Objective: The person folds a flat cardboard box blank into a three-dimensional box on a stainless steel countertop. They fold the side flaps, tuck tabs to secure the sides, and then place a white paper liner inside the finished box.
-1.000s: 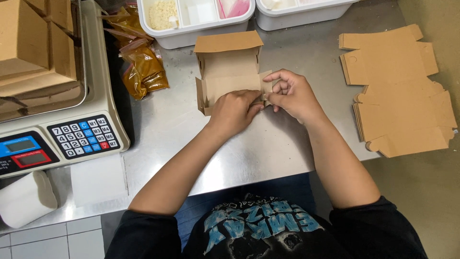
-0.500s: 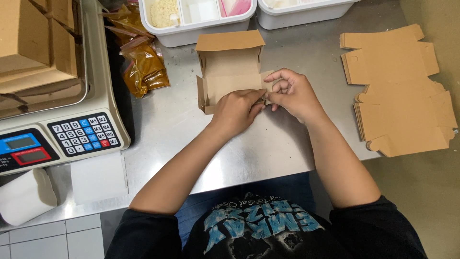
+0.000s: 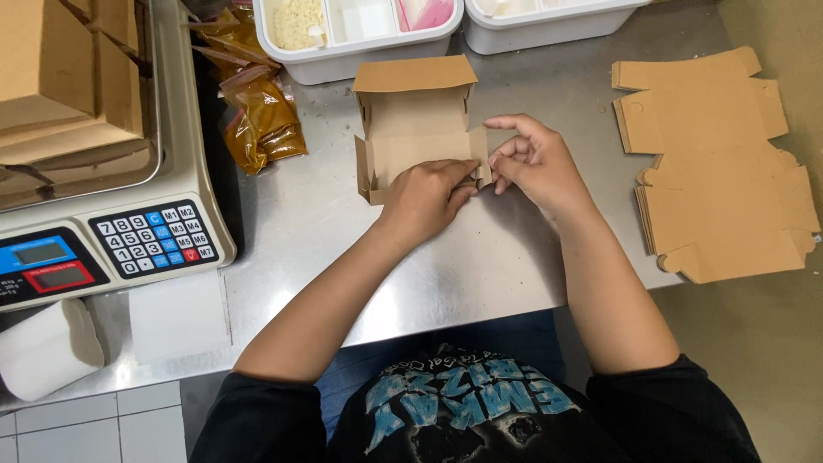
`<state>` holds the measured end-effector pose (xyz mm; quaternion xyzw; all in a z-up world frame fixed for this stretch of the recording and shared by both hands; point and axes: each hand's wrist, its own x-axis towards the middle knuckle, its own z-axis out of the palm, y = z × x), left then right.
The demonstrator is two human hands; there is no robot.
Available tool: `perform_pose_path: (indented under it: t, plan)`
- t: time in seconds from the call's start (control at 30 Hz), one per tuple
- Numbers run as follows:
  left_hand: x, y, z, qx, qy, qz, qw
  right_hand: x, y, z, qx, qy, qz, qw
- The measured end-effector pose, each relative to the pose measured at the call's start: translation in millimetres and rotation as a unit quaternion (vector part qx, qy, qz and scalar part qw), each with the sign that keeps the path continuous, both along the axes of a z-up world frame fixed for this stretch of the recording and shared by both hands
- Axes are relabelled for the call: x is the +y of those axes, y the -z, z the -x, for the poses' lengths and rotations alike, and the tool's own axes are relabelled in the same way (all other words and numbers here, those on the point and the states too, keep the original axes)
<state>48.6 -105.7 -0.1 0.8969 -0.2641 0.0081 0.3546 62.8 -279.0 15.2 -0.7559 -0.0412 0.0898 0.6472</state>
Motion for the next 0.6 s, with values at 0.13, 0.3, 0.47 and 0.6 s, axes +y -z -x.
perform_pose_path:
  t: [0.13,0.3,0.47,0.6]
  plan:
    - [1,-2,1,-0.006,0.005,0.0,1.0,2,4,-1,0.002,-0.007,0.011,1.0]
    - [1,7,-3,-0.01,0.01,0.006,1.0,5,12,-1,-0.017,-0.014,0.02,1.0]
    - [1,11,-4,0.002,-0.009,0.023,1.0,14,3,6,-0.019,-0.014,0.116,0.993]
    - [3,7,-3,0.025,-0.023,0.041,0.999,25,-10,5,0.002,-0.046,0.274,0.961]
